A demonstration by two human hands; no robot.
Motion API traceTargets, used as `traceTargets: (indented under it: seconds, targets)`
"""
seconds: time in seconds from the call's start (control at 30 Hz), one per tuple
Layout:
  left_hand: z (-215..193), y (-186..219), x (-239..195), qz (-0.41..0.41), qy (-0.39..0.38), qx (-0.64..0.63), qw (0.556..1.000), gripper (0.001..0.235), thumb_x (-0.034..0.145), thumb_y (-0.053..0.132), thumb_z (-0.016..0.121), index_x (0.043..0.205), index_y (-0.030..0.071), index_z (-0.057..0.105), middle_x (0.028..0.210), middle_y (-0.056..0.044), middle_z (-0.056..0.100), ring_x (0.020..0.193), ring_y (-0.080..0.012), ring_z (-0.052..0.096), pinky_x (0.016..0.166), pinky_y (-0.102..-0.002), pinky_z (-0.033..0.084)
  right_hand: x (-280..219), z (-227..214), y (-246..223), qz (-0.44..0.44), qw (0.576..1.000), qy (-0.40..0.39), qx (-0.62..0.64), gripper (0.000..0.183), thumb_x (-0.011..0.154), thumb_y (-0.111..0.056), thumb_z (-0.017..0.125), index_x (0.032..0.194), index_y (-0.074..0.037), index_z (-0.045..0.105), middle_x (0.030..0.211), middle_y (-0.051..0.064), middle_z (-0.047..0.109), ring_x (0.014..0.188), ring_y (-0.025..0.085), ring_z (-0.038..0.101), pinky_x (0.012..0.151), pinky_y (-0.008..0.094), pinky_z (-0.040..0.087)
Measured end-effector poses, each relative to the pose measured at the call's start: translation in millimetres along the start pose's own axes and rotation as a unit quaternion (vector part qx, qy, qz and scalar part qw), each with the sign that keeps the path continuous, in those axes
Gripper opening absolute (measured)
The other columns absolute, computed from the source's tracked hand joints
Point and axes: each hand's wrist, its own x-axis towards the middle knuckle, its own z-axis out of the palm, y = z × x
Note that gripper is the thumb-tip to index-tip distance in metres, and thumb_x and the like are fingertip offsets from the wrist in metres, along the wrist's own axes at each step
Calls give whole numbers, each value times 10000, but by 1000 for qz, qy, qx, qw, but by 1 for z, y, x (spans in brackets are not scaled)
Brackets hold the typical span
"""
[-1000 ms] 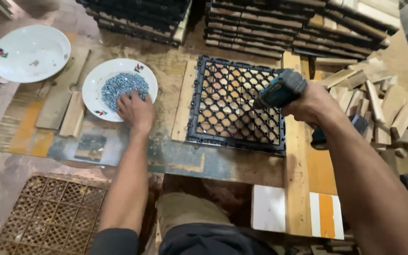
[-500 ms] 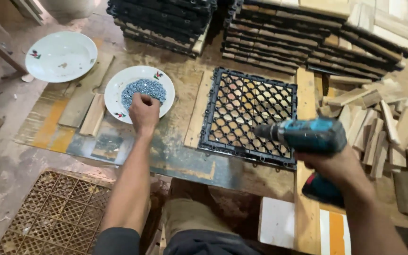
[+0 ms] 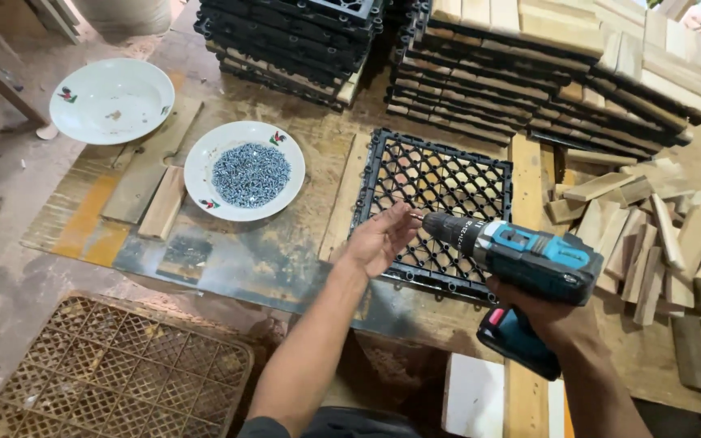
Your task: Assembling wooden slats into a plastic grid to create interlocking floor tiles using a power drill.
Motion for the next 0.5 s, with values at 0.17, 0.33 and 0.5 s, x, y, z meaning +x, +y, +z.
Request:
traceTargets:
  seconds: [0.17, 0.33, 0.5]
  targets:
    - [-4, -12, 10, 4, -46, -80, 996, 163, 874, 101, 793, 968, -8, 716, 931, -164, 766, 791, -236, 770, 692, -271, 667, 2, 3, 12, -26, 999, 12, 14, 518, 676, -75, 850, 1157, -31, 663, 1016, 154, 755, 805, 297, 735, 796, 396, 608]
    - [-7, -15, 11, -9, -66, -93, 993, 206, 888, 125, 779, 1001, -19, 683, 931, -158, 749, 799, -235, 760, 732, -279, 666, 8, -8, 28, -97, 994, 2, -43, 485, 670, -128, 858, 1121, -28, 710, 1080, 135, 752, 920, 298, 732, 885, 411, 582]
    - [-3, -3, 1, -93, -26, -36, 995, 193, 907, 5, 767, 1034, -126, 705, 1005, -242, 720, 792, -276, 757, 655, -296, 700, 26, -39, 36, -260, 938, -143, -180, 677, 731, -97, 795, 1378, -196, 621, 1273, 113, 739, 1094, 249, 755, 1005, 415, 596]
